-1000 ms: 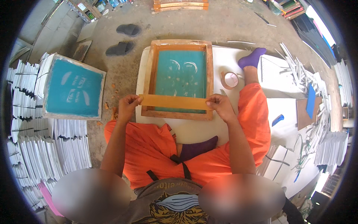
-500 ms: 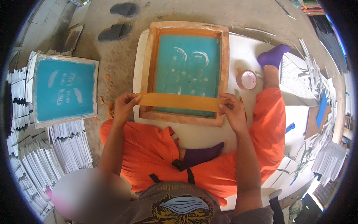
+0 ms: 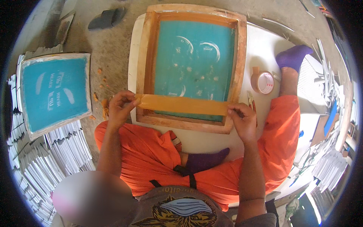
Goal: The person sits on the floor and assembles a wooden frame around a teal-colored board. They use a utility knife to trim excess material from the frame edges and press the wooden pieces into place to secure the assembly.
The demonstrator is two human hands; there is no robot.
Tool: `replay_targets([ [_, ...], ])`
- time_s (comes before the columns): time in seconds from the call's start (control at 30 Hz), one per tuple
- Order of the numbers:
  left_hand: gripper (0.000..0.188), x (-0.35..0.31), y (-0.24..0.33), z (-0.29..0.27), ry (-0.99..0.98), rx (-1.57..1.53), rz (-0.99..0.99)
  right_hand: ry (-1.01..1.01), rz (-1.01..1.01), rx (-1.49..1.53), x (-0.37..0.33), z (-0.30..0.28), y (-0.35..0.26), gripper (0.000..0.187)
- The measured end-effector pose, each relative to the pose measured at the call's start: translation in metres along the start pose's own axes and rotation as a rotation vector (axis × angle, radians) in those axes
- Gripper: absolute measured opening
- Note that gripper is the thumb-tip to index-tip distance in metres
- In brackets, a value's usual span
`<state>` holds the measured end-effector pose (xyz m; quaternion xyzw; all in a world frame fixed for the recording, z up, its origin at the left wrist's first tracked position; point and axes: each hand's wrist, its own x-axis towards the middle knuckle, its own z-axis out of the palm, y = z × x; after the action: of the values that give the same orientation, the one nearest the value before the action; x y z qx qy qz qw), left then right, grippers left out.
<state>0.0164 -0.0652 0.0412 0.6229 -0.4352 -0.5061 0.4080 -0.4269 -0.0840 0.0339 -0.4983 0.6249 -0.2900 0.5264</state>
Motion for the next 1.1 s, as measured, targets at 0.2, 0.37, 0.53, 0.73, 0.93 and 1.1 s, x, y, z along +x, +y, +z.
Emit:
replay_targets([
  [0.2, 0.008, 0.001, 0.008, -0.01, -0.121, 0.427, 0.191, -0.015, -0.09, -0.015, 0.003, -0.003, -0.003, 0.013],
  [0.37, 0.01, -0.005, 0.017, 0.0, -0.088, 0.396, 0.077, -0.043, -0.123, -0.155, -0.001, -0.004, -0.003, 0.015],
  [0.53, 0.012, -0.006, 0.008, 0.0, -0.058, 0.009, -0.172, -0.038, 0.038, 0.025, 0.001, -0.006, -0.005, 0.016],
  [0.73, 0.016, -0.008, 0.014, -0.002, -0.147, -0.089, -0.218, 0.005, 0.038, 0.05, -0.003, -0.01, -0.015, 0.017],
  [0.93, 0.014, -0.009, 0.013, -0.007, -0.173, 0.081, -0.121, -0.008, -0.039, -0.036, -0.007, -0.009, 0.002, 0.018],
  [1.1, 0.015, -0.009, 0.026, 0.002, -0.192, 0.339, -0.091, -0.029, -0.167, -0.17, -0.009, -0.001, 0.018, 0.017],
])
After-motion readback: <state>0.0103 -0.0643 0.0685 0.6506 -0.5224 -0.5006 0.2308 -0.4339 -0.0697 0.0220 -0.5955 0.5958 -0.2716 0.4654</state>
